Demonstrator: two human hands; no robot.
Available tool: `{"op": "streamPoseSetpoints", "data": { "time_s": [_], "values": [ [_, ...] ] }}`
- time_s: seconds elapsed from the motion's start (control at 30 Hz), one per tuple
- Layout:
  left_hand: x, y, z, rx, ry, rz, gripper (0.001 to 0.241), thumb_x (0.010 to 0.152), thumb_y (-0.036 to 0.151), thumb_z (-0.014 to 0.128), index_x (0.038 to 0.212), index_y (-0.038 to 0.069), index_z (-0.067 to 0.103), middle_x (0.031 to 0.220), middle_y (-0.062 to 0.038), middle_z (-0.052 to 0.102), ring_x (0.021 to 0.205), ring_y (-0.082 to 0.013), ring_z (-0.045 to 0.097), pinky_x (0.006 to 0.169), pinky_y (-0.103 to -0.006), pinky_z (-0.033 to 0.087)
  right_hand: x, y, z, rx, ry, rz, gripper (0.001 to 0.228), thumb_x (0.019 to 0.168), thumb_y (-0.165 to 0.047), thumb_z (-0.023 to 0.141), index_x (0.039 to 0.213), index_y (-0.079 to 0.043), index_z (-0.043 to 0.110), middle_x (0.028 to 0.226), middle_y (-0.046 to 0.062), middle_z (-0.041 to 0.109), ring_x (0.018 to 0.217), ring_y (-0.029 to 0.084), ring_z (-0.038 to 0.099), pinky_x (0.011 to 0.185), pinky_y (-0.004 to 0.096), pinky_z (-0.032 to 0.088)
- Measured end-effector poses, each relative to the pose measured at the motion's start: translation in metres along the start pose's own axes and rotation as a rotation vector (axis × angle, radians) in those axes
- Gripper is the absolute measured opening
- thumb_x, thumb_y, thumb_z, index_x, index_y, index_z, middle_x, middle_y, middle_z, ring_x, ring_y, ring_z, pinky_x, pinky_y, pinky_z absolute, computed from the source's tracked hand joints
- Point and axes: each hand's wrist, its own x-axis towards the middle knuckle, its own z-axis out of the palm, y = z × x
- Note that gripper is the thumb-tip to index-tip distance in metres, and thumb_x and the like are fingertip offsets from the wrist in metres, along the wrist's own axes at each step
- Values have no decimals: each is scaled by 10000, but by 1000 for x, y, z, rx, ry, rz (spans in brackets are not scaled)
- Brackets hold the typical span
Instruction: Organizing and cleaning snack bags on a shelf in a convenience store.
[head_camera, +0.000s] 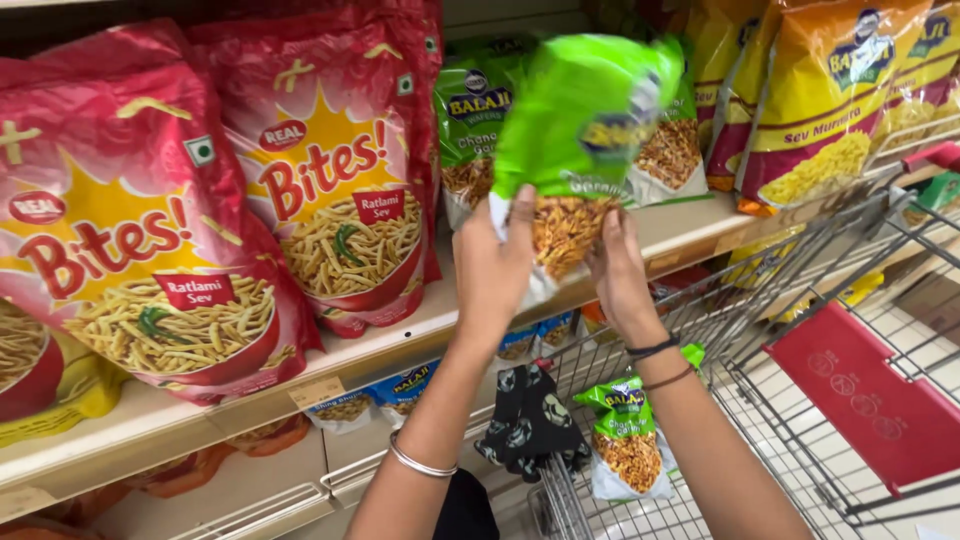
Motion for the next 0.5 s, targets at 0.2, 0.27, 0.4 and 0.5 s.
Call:
{"op": "streamPoseSetpoints", "data": {
  "time_s": [0.2,0.27,0.4,0.5],
  "values": [
    [21,-58,26,-197,175,-51,390,1074,328,584,1347,52,551,1026,-222,759,963,-422,725,812,-489,547,39,-8,22,-32,-3,-265,336,1043,-199,679,1289,-3,560,1210,72,680,1104,132,637,978,288,527],
    [24,-72,32,-174,156,4,633,937,345,736,1387,16,436,1097,-239,731,1041,-419,710,864,-474,556,51,17,14,-39,19,-254,318,1031,-196,680,1273,-10,589,1218,68,687,1102,121,633,977,277,523],
    [43,-81,25,63,242,496,980,783,141,800,1510,-93,187,1413,-446,447,1315,-567,447,1093,-540,377,55,20,18,-108,70,-116,316,1018,-235,660,1263,-37,644,1216,67,706,1085,108,652,952,261,529],
    [59,-97,30,-191,-54,289,830,961,88,656,1633,-41,184,1549,-356,437,1432,-482,460,1189,-480,379,71,17,11,-108,-19,-80,320,1026,-203,702,1254,18,661,1161,109,701,1018,156,642,895,295,543]
  ]
}}
